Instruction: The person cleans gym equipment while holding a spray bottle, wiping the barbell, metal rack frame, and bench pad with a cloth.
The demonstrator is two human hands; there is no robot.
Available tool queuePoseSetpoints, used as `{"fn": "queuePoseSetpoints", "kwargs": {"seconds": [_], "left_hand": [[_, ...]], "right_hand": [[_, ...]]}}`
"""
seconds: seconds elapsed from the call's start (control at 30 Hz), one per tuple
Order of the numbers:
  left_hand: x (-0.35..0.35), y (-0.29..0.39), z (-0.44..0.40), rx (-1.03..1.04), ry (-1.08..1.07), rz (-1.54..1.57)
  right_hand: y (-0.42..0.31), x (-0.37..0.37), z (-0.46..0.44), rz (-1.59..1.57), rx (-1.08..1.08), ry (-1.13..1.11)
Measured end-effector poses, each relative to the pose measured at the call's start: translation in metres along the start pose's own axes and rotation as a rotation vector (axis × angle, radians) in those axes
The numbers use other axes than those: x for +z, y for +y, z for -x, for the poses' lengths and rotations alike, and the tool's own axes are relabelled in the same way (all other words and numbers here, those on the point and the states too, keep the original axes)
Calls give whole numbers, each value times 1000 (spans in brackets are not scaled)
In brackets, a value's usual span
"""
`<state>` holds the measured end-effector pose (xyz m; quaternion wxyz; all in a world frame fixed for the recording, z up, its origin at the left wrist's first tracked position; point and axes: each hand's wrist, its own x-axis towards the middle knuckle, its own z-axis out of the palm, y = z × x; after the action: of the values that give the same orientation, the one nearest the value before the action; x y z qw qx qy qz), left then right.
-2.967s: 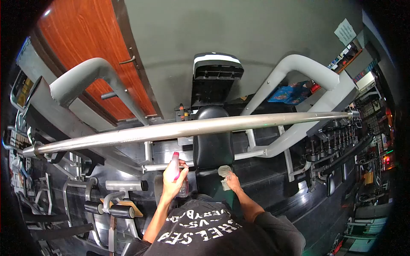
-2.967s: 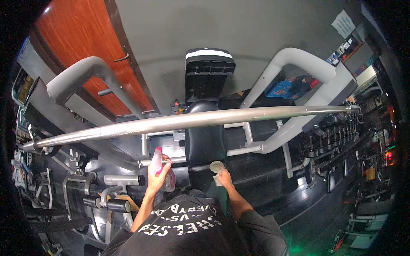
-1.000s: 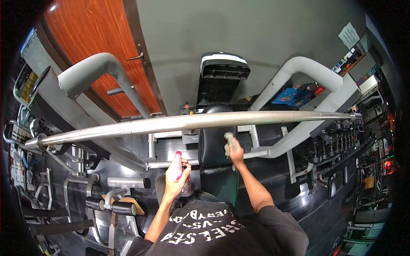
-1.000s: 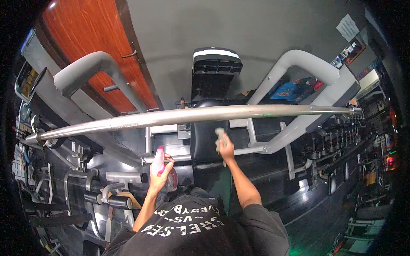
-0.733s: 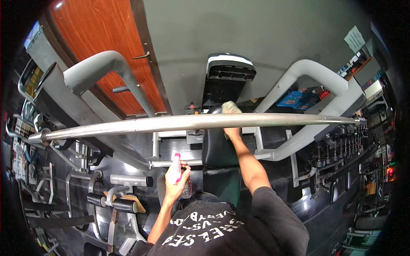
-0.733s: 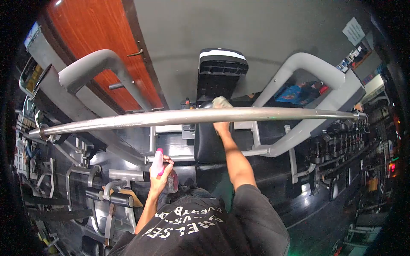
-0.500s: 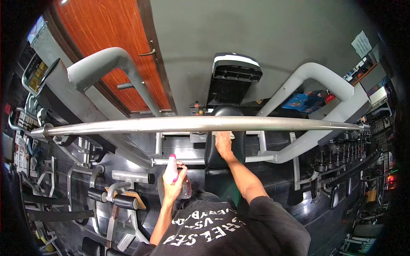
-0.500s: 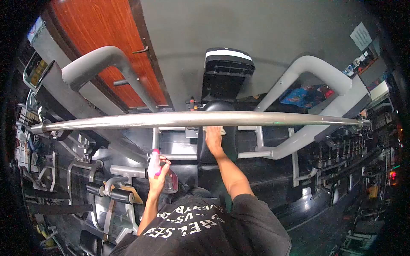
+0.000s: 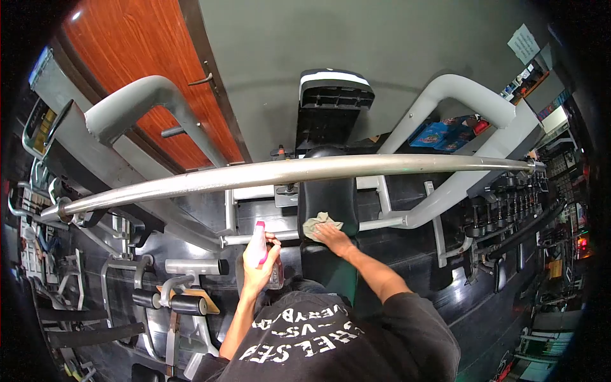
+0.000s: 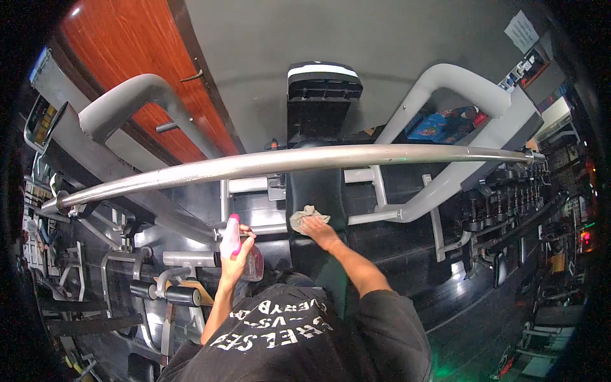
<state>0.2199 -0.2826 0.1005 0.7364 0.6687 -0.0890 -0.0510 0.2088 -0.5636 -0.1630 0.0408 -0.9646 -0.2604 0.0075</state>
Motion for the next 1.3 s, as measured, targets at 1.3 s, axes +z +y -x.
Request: {"fn": "queuePoseSetpoints", "kwargs": {"seconds": [1.3], "left_hand": [[11, 5, 22, -17, 104, 79]], "right_hand": [[-38, -2, -55, -406, 389, 469]]}}
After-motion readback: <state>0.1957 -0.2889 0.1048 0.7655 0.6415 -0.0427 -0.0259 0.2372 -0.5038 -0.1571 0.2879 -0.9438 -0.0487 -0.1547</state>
